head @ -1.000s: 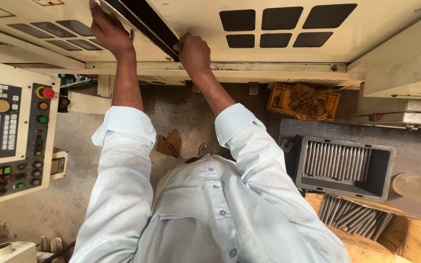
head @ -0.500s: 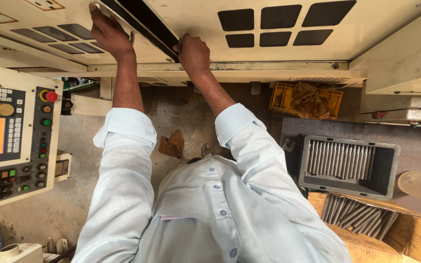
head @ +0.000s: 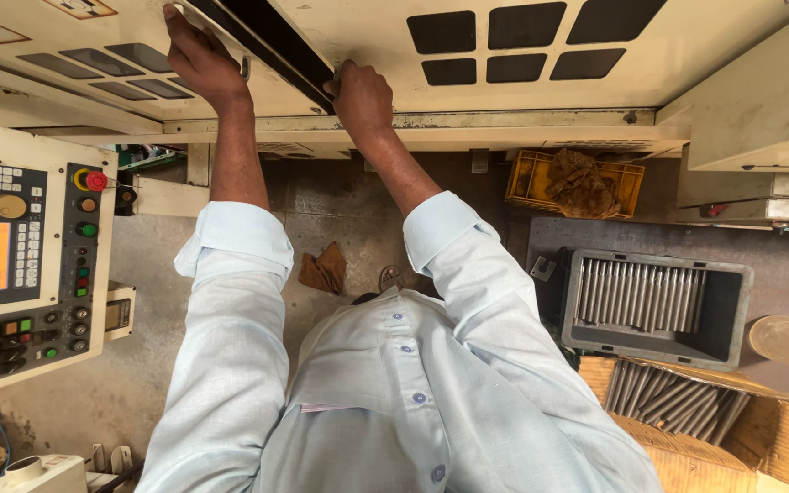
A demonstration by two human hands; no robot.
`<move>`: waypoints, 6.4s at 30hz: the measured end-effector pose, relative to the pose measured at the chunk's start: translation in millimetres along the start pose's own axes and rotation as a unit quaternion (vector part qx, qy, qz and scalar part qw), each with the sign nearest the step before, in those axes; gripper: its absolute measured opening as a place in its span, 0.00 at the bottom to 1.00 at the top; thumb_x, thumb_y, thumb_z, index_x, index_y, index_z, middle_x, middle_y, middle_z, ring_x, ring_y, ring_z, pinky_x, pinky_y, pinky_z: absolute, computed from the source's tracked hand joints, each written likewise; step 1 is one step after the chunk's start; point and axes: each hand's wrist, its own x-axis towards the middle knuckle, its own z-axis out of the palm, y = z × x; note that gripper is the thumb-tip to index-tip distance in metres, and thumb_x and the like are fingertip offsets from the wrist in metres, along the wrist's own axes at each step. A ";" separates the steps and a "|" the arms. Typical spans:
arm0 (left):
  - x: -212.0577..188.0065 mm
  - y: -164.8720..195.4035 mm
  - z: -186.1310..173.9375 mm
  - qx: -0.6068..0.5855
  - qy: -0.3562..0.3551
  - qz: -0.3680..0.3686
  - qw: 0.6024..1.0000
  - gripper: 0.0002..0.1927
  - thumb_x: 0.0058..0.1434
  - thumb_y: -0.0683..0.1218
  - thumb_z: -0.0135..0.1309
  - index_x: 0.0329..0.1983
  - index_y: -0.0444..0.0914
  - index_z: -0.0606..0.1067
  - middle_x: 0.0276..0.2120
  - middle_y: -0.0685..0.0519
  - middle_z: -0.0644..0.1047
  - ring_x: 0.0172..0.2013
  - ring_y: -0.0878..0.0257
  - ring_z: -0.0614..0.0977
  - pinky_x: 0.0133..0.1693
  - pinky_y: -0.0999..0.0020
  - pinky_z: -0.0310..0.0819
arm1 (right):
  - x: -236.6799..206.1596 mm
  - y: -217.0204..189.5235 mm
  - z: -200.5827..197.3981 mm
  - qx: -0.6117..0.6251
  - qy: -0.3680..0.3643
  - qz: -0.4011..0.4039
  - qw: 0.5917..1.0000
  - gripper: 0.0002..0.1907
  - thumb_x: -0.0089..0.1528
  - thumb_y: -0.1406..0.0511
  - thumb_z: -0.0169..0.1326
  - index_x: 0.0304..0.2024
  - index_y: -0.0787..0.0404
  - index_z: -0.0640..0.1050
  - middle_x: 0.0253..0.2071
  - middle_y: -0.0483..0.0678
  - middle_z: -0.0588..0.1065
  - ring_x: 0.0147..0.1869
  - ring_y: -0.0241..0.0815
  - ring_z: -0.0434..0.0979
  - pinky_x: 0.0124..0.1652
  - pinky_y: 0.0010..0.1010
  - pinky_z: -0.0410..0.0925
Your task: The person opens the door of a CNC machine, inserts a cylindrical metal rod into the spindle, and closes the door. They then operate the control panel and later wipe the machine's exterior with a cloth.
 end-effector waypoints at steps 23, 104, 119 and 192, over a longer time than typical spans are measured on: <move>0.4 -8.8 -6.5 -0.035 0.000 -0.017 0.999 0.24 0.77 0.59 0.44 0.34 0.35 0.71 0.23 0.59 0.52 0.25 0.69 0.50 0.28 0.66 0.45 | -3.1 6.5 6.5 -0.004 0.027 -0.021 0.999 0.15 0.59 0.58 0.65 0.31 0.64 0.79 0.25 0.56 0.78 0.31 0.56 0.82 0.30 0.45 0.73; 1.7 -24.1 -23.9 -0.064 0.001 -0.044 0.997 0.31 0.79 0.57 0.39 0.75 0.31 0.65 0.34 0.55 0.65 0.33 0.67 0.62 0.38 0.67 0.61 | -3.1 5.3 10.9 0.007 0.032 -0.029 0.999 0.14 0.60 0.59 0.65 0.33 0.64 0.79 0.23 0.55 0.78 0.28 0.53 0.82 0.27 0.44 0.72; 2.7 -26.0 -25.0 -0.022 -0.011 0.004 1.000 0.32 0.82 0.56 0.40 0.61 0.21 0.75 0.28 0.59 0.57 0.29 0.72 0.55 0.32 0.70 0.53 | -3.8 5.1 11.0 0.011 0.025 -0.027 0.999 0.13 0.60 0.60 0.64 0.33 0.64 0.79 0.24 0.55 0.78 0.29 0.54 0.82 0.28 0.44 0.72; 1.7 -35.4 -34.0 -0.054 -0.017 -0.022 0.998 0.32 0.80 0.58 0.39 0.77 0.32 0.64 0.34 0.54 0.64 0.34 0.65 0.61 0.35 0.68 0.60 | -3.8 7.4 18.4 0.006 0.049 -0.036 0.998 0.15 0.58 0.58 0.65 0.32 0.63 0.80 0.24 0.56 0.78 0.30 0.57 0.82 0.29 0.46 0.72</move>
